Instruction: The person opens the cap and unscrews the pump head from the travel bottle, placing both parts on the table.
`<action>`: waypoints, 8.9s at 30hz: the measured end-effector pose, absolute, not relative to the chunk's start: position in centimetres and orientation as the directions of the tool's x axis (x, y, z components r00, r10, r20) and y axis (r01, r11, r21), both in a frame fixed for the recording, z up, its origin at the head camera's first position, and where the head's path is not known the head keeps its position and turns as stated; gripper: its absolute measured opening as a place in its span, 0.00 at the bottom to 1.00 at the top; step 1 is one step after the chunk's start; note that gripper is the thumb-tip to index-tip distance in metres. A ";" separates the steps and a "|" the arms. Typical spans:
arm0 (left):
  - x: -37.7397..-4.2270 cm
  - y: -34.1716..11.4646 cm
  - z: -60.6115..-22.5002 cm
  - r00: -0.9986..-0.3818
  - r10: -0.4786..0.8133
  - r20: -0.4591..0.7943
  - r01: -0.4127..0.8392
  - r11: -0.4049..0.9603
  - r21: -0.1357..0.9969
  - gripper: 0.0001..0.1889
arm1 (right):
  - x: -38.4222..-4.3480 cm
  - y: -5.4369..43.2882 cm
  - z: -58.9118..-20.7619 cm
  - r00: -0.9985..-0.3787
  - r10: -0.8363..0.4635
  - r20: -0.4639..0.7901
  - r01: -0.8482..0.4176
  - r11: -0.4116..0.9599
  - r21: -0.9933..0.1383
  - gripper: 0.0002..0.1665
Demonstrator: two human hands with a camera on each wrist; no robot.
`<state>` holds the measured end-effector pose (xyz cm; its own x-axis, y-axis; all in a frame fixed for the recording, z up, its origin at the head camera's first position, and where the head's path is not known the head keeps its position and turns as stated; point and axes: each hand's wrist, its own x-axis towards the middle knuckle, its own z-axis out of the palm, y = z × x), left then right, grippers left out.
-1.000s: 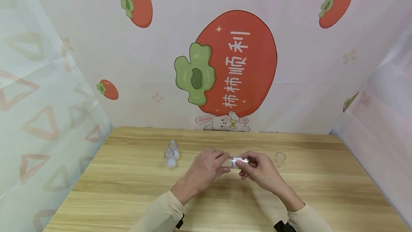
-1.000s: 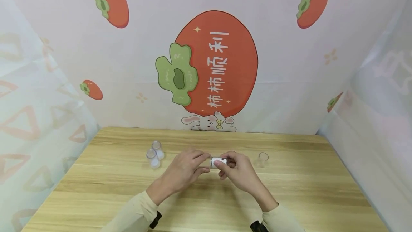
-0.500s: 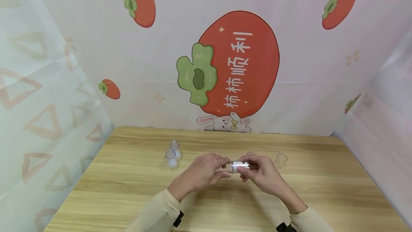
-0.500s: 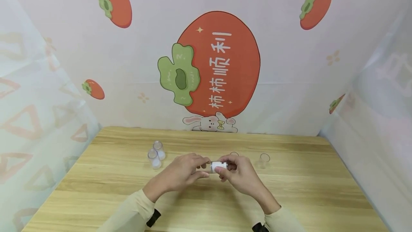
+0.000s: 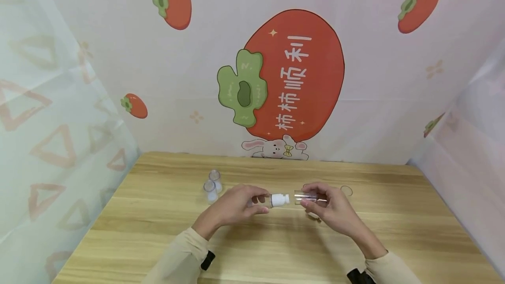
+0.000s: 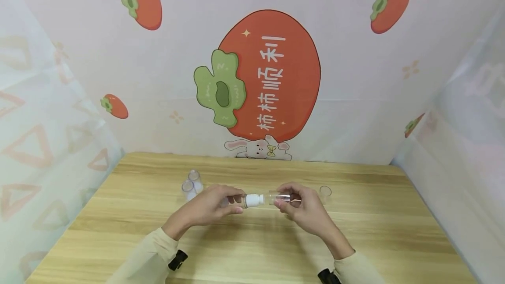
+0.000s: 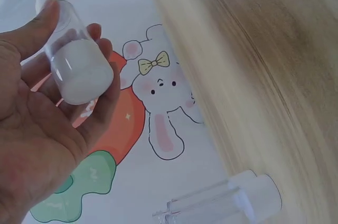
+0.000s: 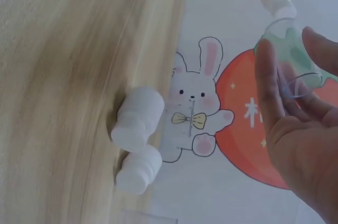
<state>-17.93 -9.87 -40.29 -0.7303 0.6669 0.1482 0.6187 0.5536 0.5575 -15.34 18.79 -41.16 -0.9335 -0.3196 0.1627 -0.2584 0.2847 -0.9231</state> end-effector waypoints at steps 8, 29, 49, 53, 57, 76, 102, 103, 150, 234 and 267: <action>-17.8 -10.1 -40.5 -0.777 0.614 0.142 0.571 0.591 0.570 0.17 | -15.7 19.4 -41.5 -0.947 -0.236 0.216 -0.300 0.417 -0.858 0.20; -17.7 -10.2 -41.1 -0.797 0.577 0.179 0.532 0.529 0.661 0.16 | -19.9 16.5 -41.9 -0.880 -0.394 0.266 -0.463 0.836 -0.294 0.19; -17.5 -9.8 -41.4 -0.792 0.583 0.179 0.523 0.498 0.692 0.16 | -21.8 15.5 -44.1 -0.910 -0.392 0.135 -0.414 0.864 -0.286 0.19; -17.5 -9.7 -41.5 -0.795 0.580 0.179 0.521 0.500 0.692 0.16 | -21.7 15.5 -44.3 -0.911 -0.383 0.149 -0.411 0.864 -0.290 0.22; -17.4 -9.6 -41.5 -0.802 0.573 0.169 0.508 0.505 0.698 0.17 | -21.6 15.5 -44.4 -0.913 -0.375 0.161 -0.408 0.861 -0.303 0.25; -16.6 -8.6 -41.0 -0.781 0.508 0.365 0.625 0.634 0.455 0.20 | -17.2 17.8 -41.2 -0.885 -0.394 0.246 -0.453 0.616 -0.644 0.42; -16.0 -7.2 -40.6 -0.645 0.594 0.480 0.743 0.634 0.214 0.22 | -16.2 16.0 -41.1 -0.883 -0.466 0.046 -0.165 0.219 -0.962 0.20; -16.0 -7.2 -40.5 -0.657 0.601 0.456 0.740 0.632 0.232 0.22 | -16.2 16.0 -41.1 -0.885 -0.463 0.047 -0.167 0.223 -0.960 0.19; -16.3 -7.6 -40.1 -0.735 0.617 0.281 0.655 0.539 0.530 0.20 | -15.2 15.9 -40.7 -0.921 -0.384 0.073 -0.193 0.286 -0.939 0.18; -15.7 -13.9 -42.5 -0.964 0.033 0.265 0.191 0.777 0.600 0.16 | -14.5 19.9 -42.5 -0.871 -0.366 0.328 -0.469 0.424 -0.775 0.17; -15.0 -16.6 -42.1 -0.981 -0.103 0.166 -0.004 0.861 0.509 0.17 | -14.5 22.2 -42.0 -0.915 -0.271 0.298 -0.402 0.588 -0.701 0.18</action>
